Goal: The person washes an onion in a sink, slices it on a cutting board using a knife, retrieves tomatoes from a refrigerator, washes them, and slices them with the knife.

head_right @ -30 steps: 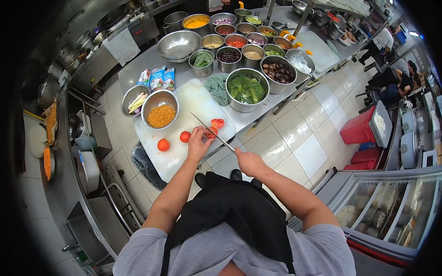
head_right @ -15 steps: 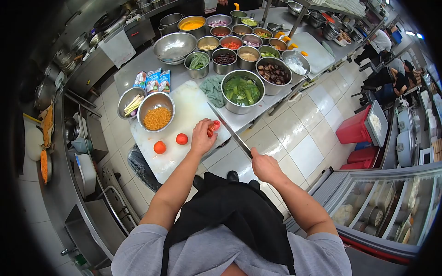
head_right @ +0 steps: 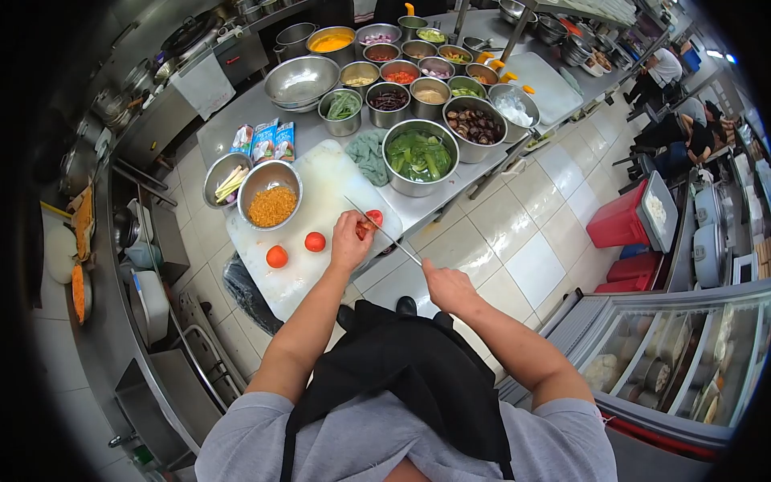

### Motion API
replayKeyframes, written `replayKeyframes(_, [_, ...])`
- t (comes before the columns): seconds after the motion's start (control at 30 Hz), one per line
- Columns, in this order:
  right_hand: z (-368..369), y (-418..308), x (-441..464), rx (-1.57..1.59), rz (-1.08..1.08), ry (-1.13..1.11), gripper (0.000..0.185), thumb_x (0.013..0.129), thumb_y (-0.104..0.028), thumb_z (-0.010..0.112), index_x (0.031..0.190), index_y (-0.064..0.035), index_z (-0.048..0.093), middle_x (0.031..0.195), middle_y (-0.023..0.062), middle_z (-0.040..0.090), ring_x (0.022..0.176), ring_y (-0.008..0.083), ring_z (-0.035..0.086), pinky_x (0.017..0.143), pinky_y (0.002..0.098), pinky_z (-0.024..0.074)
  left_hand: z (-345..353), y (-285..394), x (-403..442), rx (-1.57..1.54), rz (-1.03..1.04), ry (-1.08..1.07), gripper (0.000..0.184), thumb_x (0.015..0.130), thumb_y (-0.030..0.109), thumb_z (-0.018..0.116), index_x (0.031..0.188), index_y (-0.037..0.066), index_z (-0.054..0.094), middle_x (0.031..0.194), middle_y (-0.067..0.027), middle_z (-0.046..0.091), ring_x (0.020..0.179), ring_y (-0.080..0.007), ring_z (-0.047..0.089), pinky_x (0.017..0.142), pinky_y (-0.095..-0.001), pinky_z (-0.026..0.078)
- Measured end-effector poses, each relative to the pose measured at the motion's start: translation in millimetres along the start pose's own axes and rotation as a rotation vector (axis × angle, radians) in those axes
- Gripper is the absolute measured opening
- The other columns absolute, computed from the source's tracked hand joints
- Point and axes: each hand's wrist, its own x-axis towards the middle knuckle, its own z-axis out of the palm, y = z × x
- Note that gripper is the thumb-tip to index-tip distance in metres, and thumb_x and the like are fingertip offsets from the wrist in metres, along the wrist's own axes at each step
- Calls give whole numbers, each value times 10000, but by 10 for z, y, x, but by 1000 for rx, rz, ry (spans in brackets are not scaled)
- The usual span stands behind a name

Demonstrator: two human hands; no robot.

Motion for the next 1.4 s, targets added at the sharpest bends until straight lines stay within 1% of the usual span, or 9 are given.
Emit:
replayKeyframes(0.17, [51, 15, 250, 62, -18, 46, 203, 917, -68, 452, 1116, -38, 423, 784, 248, 673, 758, 467, 656, 675, 571, 506, -8, 46, -39, 7, 49, 66, 329, 720, 41, 756, 982, 48, 559, 988, -128, 576, 918, -345, 584, 803, -445, 478])
replayKeyframes(0.37, [64, 319, -94, 280, -58, 189, 182, 956, -150, 500, 1086, -57, 414, 783, 263, 659, 754, 490, 629, 696, 603, 484, -57, 214, -32, 158, 39, 65, 450, 753, 192, 794, 1150, 97, 603, 1154, -81, 573, 1054, -304, 560, 879, -459, 450])
replayKeyframes(0.47, [197, 503, -202, 445, -35, 129, 163, 973, -146, 518, 1057, -54, 412, 745, 217, 663, 656, 406, 656, 593, 525, 508, -21, 360, 53, 224, 24, 2, 490, 770, 247, 792, 1218, 148, 620, 1201, -62, 564, 1071, -290, 549, 883, -453, 450])
replayKeyframes(0.53, [199, 532, -253, 885, 130, -180, 155, 999, -156, 519, 1027, -45, 415, 699, 133, 650, 545, 251, 638, 471, 393, 480, 37, 408, 130, 322, 8, -71, 424, 781, 230, 784, 1184, 174, 665, 1169, -70, 586, 1049, -294, 559, 888, -424, 472])
replayKeyframes(0.57, [308, 566, -242, 998, 125, -190, 148, 1024, -165, 497, 1082, -38, 449, 699, 70, 621, 477, 135, 555, 420, 288, 430, 85, 380, 152, 328, 5, -70, 424, 781, 230, 784, 1184, 174, 665, 1169, -70, 586, 1049, -294, 559, 888, -424, 472])
replayKeyframes(0.67, [540, 626, -144, 1259, 17, -282, 192, 1030, -154, 477, 1186, -43, 472, 733, 75, 619, 455, 139, 519, 428, 287, 443, 163, 228, 177, 354, -29, -13, 350, 807, 206, 758, 1148, 179, 681, 1123, -69, 599, 1015, -292, 571, 859, -416, 499])
replayKeyframes(0.87, [585, 433, 42, 1386, -9, -354, 210, 1029, -143, 475, 1215, -47, 488, 758, 91, 611, 451, 134, 494, 440, 257, 438, 197, 249, 159, 314, -156, 216, 341, 818, 176, 741, 1153, 158, 676, 1106, -78, 600, 1008, -295, 579, 858, -415, 509])
replayKeyframes(1.13, [423, 146, 103, 1297, 10, -380, 191, 1024, -116, 468, 1201, -48, 485, 748, 79, 611, 444, 129, 488, 437, 258, 437, 137, 320, 273, 225, -130, 225, 342, 821, 167, 744, 1155, 172, 672, 1111, -77, 582, 1013, -297, 574, 859, -416, 511])
replayKeyframes(1.4, [-787, -1007, 578, 1165, -185, -364, 222, 1023, -145, 473, 1218, -40, 474, 755, 88, 612, 444, 123, 474, 426, 259, 418, -1368, -35, 1244, 325, -104, 686, 224, 896, 178, 675, 1107, 103, 683, 996, -156, 628, 929, -358, 605, 842, -453, 508])
